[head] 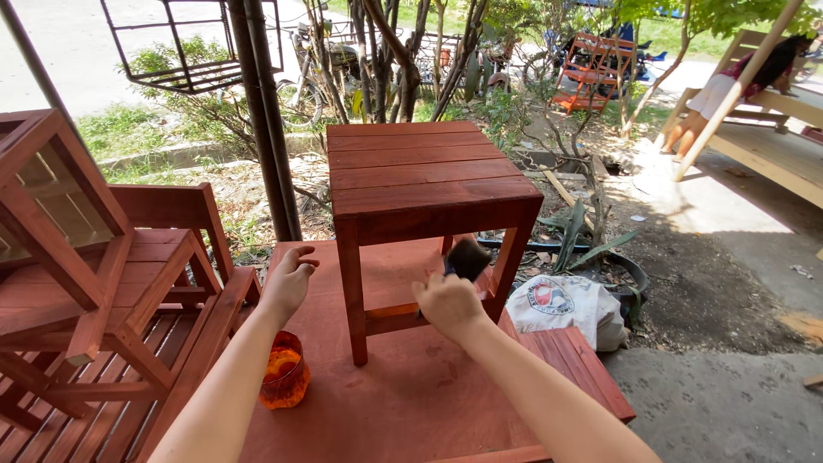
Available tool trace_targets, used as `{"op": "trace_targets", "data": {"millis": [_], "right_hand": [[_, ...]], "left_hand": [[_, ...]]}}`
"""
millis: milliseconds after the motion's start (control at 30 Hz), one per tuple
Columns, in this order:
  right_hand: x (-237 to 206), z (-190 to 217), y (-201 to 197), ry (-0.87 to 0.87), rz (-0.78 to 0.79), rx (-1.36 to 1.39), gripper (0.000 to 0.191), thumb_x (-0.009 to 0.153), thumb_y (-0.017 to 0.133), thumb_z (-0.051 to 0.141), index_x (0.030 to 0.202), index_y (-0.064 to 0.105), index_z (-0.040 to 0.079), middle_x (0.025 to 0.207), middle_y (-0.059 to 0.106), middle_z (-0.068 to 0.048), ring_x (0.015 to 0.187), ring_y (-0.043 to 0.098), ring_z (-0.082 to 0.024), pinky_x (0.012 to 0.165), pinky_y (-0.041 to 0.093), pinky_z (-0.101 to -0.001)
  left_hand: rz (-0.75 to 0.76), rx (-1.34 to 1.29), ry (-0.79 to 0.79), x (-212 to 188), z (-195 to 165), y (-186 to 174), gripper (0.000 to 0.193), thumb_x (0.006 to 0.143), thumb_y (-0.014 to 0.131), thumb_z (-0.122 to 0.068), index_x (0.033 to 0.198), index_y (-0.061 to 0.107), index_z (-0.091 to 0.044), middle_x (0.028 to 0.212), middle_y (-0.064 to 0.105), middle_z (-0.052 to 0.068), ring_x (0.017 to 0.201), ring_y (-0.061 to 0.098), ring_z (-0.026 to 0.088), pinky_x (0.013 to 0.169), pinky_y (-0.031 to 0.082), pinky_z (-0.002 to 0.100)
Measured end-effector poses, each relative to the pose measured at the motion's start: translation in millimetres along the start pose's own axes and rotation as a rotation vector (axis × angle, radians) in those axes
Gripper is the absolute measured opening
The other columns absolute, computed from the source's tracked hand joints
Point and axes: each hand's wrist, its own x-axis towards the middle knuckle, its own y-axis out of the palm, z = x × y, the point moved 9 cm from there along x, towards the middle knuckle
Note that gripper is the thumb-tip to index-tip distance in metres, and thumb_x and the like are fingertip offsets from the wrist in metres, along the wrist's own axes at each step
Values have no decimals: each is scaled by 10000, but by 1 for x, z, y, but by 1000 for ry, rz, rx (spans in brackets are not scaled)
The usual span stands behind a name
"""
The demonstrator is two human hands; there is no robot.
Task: The person paints a small wooden stool with reddish-brown paint using a brush, then moves the stool aside and paints a wooden chair. The person repeatedly dips the brush into a small container of paint and applies it to the legs, seat, and backrest of the furniture.
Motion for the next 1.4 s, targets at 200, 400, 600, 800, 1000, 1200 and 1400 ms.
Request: {"op": "trace_targets", "data": {"millis": [200, 400, 600, 800, 1000, 1200, 1400], "right_hand": [[29, -21, 14, 20, 26, -212, 252, 825, 665, 133, 1063, 663, 49, 782, 679, -125, 595, 673, -232, 401, 527, -352], [-7, -15, 84, -33, 409, -144, 221, 873, 659, 137, 1070, 605, 53, 887, 688, -157, 655, 718, -250, 414, 563, -348], [-21, 10, 82, -50, 388, -1, 164, 876, 685, 148, 1006, 617, 74, 878, 675, -132, 728, 727, -266, 506, 580, -378], [16, -14, 67, 28, 270, -248, 196, 815, 693, 137, 1004, 654, 102, 846, 665, -108, 692, 660, -243, 431, 470, -340], [13, -13, 102, -61, 268, -410, 231, 807, 651, 173, 1020, 637, 84, 856, 690, -215, 547, 680, -240, 333, 447, -332], [-16, -5, 139, -188, 426, -377, 103, 848, 658, 128, 897, 618, 47, 818, 675, -225, 593, 676, -246, 340, 425, -336], [-26, 11, 137, -112, 342, -176, 104, 829, 687, 137, 817, 590, 101, 729, 620, -137, 592, 677, -252, 373, 460, -352]], "left_hand": [[13, 36, 15, -7, -19, -8, 445, 1026, 442, -179, 1462, 498, -112, 1353, 641, 74, 1294, 564, 220, 1083, 429, 381], [19, 60, -8, -14, -34, -18, 453, 1032, 413, -174, 1476, 474, -113, 1367, 622, 71, 1335, 545, 214, 1094, 428, 379], [19, 45, 17, -13, -36, -21, 457, 1023, 437, -171, 1474, 472, -106, 1359, 638, 78, 1332, 547, 222, 1113, 409, 378], [17, 42, -27, -15, -30, -18, 452, 1021, 438, -166, 1468, 479, -113, 1361, 638, 71, 1328, 550, 222, 1103, 420, 387], [24, 39, 1, -13, -25, -14, 454, 1020, 441, -163, 1469, 482, -113, 1368, 627, 84, 1333, 544, 219, 1112, 413, 391], [11, 66, -60, -14, -16, -17, 459, 1029, 425, -185, 1481, 473, -129, 1396, 617, 66, 1356, 527, 220, 1126, 396, 393], [13, 26, -66, -17, -12, -17, 471, 1012, 432, -172, 1478, 476, -126, 1390, 633, 64, 1365, 533, 232, 1129, 404, 408]]}}
